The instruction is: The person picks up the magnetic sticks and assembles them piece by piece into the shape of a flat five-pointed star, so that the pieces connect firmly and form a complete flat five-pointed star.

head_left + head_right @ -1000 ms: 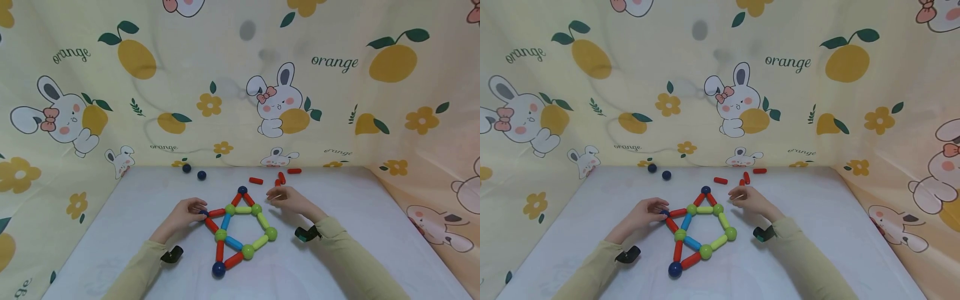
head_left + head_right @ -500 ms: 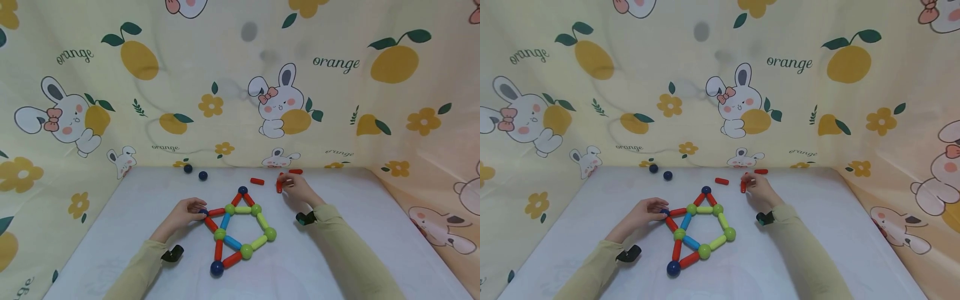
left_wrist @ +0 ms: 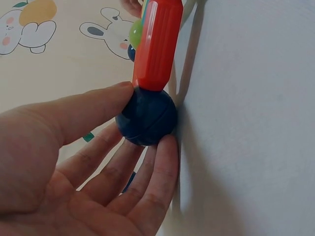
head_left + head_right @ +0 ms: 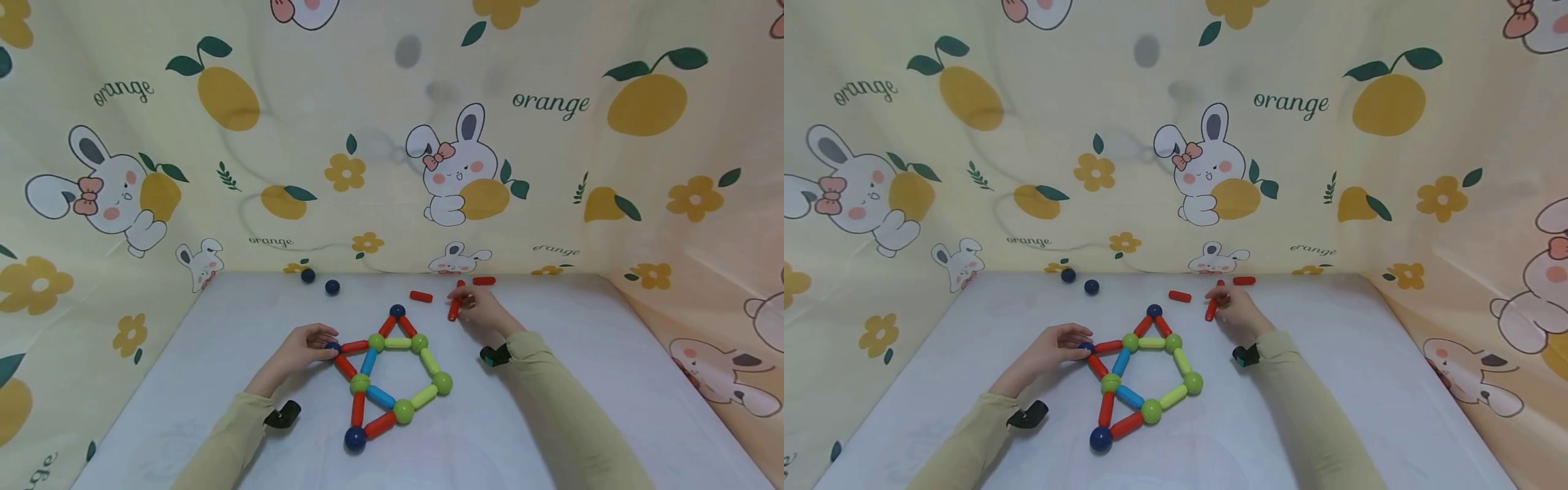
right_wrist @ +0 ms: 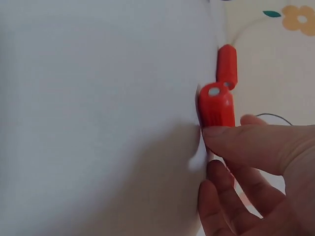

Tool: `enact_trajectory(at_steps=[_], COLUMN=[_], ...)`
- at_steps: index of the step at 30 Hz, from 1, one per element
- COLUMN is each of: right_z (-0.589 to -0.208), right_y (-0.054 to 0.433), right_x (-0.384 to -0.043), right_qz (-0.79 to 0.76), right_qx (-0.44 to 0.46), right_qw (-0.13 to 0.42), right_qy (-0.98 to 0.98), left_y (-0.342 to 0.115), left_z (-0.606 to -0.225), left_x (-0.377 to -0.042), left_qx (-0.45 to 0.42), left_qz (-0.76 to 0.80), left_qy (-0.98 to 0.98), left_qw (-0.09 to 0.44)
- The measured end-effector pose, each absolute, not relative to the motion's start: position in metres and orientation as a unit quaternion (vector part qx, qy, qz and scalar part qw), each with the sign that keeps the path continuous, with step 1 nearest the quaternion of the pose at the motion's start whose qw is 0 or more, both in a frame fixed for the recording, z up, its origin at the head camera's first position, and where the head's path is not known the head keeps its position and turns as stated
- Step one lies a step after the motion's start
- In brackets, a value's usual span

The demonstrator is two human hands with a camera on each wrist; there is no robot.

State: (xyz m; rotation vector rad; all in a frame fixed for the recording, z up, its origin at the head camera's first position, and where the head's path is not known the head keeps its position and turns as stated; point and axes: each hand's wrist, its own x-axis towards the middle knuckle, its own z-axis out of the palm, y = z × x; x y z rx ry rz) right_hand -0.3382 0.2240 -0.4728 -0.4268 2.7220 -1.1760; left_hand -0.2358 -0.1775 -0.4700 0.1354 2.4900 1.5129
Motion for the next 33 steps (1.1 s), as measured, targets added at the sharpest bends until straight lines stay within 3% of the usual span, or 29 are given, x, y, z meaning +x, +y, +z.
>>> enact_trajectory(at_steps=[12,20,33], right_z=[-0.476,-0.476,-0.473], right_y=[0.224,0.225,0.212], right_x=[-0.326,-0.311,-0.280], right_qz=[-0.370,-0.334,-0.379], right_qx=[-0.162,-0.192,-0.209], right_qw=[0.107,0.101,0.129], right_qy=[0.908,0.917,0.892], left_y=[-0.178,-0.177,-0.177], left_z=[-0.474,-0.473,-0.473], left_x=[-0.239,-0.237,-0.236], left_qx=[0.046,0.043,0.040], left_qz=[0.516,0.516,0.517], left_qy=[0.848,0.848,0.847], left_qw=[0.107,0.110,0.113])
